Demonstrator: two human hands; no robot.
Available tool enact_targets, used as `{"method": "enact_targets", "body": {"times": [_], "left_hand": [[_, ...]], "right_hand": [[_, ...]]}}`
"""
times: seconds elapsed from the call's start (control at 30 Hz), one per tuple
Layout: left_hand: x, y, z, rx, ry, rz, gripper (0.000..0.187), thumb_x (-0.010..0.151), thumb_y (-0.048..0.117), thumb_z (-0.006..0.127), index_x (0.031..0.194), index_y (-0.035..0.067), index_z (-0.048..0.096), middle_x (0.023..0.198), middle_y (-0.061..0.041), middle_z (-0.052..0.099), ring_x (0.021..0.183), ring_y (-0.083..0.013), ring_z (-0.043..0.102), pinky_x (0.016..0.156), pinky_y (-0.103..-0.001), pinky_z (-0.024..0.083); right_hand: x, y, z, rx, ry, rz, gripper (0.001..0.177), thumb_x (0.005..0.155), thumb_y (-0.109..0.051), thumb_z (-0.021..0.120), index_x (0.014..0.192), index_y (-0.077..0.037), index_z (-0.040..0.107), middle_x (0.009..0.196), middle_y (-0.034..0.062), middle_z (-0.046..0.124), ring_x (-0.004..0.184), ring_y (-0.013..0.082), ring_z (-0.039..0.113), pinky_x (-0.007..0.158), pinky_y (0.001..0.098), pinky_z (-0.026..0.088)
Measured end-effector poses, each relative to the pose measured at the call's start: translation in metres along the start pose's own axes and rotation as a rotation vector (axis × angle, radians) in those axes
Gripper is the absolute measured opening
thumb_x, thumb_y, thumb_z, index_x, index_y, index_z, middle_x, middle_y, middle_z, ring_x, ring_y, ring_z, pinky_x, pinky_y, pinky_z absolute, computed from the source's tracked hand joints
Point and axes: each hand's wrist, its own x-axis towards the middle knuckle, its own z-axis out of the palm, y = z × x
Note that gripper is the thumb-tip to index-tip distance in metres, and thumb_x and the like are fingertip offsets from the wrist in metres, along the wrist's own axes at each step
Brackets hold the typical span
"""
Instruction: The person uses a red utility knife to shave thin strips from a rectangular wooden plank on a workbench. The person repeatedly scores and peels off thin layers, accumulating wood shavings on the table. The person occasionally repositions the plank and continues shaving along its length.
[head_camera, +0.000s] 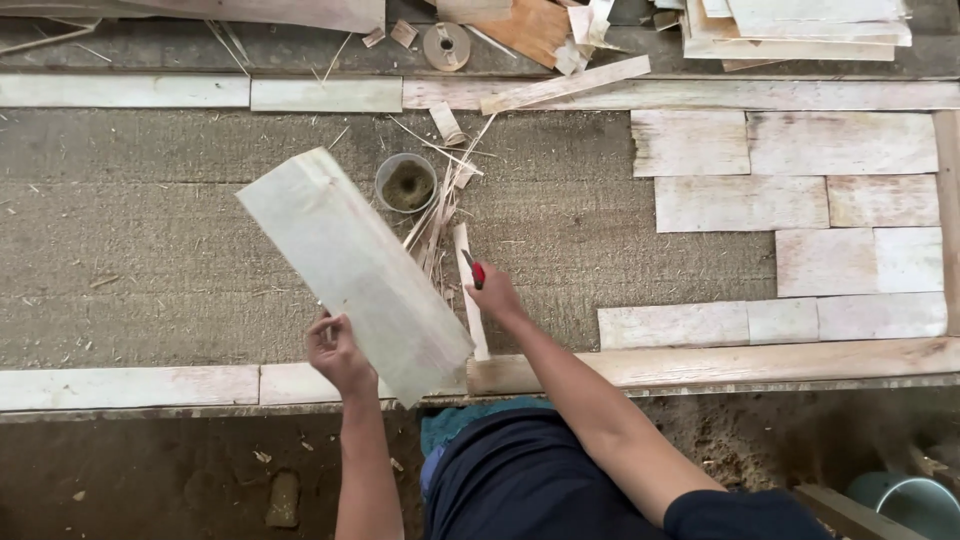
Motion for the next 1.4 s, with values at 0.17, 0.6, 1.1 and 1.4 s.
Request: {"method": "enact_targets", "body": {"times": [0.17, 0.6, 1.1, 1.4], "left_hand": [[0.003, -0.025, 0.036, -0.074, -0.094, -0.132, 0.015, 0.097, -0.002, 0.066, 0.1, 0.012, 0.061, 0.135, -0.019, 0.056, 0.126, -0.0358, 0.059, 0.106, -0.041, 0.054], [-0.06, -0.017, 0.128, -0.156, -0.408, -0.152, 0.033, 0.094, -0.005, 0.069, 0.118, 0.015, 0.058, 0.115, -0.003, 0.064, 0.099, -0.0139, 0.063, 0.089, -0.03, 0.055], [-0.13, -0.078, 0.181, 0.263, -0.741, -0.551, 0.067, 0.094, 0.004, 0.075, 0.15, 0.017, 0.042, 0.13, -0.028, 0.064, 0.114, -0.0424, 0.068, 0.091, -0.054, 0.057], [-0.148, -0.104, 0.203, 0.356, -0.623, -0.536, 0.06, 0.098, 0.004, 0.067, 0.149, 0.024, 0.042, 0.123, -0.021, 0.068, 0.11, -0.0374, 0.07, 0.091, -0.051, 0.058]], "right_hand": [[-0.01, 0.016, -0.042, 0.172, 0.03, 0.088, 0.036, 0.08, -0.042, 0.081, 0.099, -0.013, 0.074, 0.084, 0.0097, 0.075, 0.087, 0.0307, 0.074, 0.076, 0.0428, 0.057], [-0.111, 0.013, -0.182, 0.811, -0.014, 0.001, 0.042, 0.081, -0.015, 0.089, 0.11, 0.004, 0.065, 0.079, 0.0162, 0.07, 0.035, 0.0172, 0.058, 0.033, 0.0278, 0.045], [-0.094, 0.1, -0.236, 0.752, 0.133, 0.055, 0.039, 0.084, -0.017, 0.087, 0.111, 0.001, 0.065, 0.076, 0.0145, 0.069, 0.037, 0.02, 0.06, 0.031, 0.0272, 0.047], [-0.054, 0.165, -0.221, 0.7, 0.047, 0.128, 0.047, 0.079, -0.023, 0.094, 0.112, -0.001, 0.069, 0.092, 0.014, 0.074, 0.065, 0.026, 0.075, 0.04, 0.0282, 0.06]]}}
